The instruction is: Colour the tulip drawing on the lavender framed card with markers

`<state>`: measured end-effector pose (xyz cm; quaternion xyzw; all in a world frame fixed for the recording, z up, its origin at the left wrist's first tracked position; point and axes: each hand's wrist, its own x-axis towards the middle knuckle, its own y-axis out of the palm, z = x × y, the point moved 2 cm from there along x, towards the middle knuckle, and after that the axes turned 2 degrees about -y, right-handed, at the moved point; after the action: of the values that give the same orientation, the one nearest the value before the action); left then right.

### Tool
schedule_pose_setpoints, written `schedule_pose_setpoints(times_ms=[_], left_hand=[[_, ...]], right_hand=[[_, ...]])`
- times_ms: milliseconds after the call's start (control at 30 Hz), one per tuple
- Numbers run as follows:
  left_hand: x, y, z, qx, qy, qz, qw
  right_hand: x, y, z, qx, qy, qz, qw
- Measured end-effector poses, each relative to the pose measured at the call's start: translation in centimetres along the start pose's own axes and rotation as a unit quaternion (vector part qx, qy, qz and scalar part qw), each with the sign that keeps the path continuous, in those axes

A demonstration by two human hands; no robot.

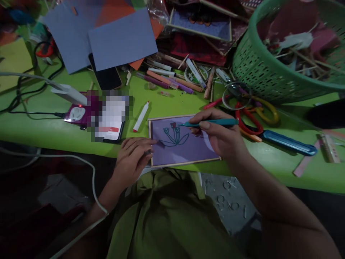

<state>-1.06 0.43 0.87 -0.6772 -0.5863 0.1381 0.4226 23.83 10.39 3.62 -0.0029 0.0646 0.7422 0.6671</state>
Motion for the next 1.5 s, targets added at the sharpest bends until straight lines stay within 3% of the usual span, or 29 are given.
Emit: schedule_pose_setpoints(times_ms=[167, 400, 700, 833, 1500], left_hand=[[-0.2, 0.0, 0.5, -0.003, 0.001, 0.011, 1.0], [-0.1, 0.1, 0.6, -0.006, 0.013, -0.006, 1.0], [-0.1, -0.1, 0.5, -0.006, 0.013, 0.0, 1.0], [-0.1, -0.2, 0.5, -0.006, 0.01, 0.005, 1.0], [0.0, -0.2, 0.4, -0.001, 0.015, -0.002, 1.0]], right_hand=[[0.2, 0.1, -1.4, -0.025, 0.054, 0.004, 0.998], [-0.6, -0.9, -2.1, -0.106, 0.002, 0.056, 0.993], [-1.2, -0.5, -1.3, -0.161, -0.013, 0.053, 0.985], [-1.4, -0.5, -1.4, -0.163, -0.005, 0.031, 0.986], [-1.3, -0.3, -1.6, -0.177, -0.046, 0.071, 0.981]])
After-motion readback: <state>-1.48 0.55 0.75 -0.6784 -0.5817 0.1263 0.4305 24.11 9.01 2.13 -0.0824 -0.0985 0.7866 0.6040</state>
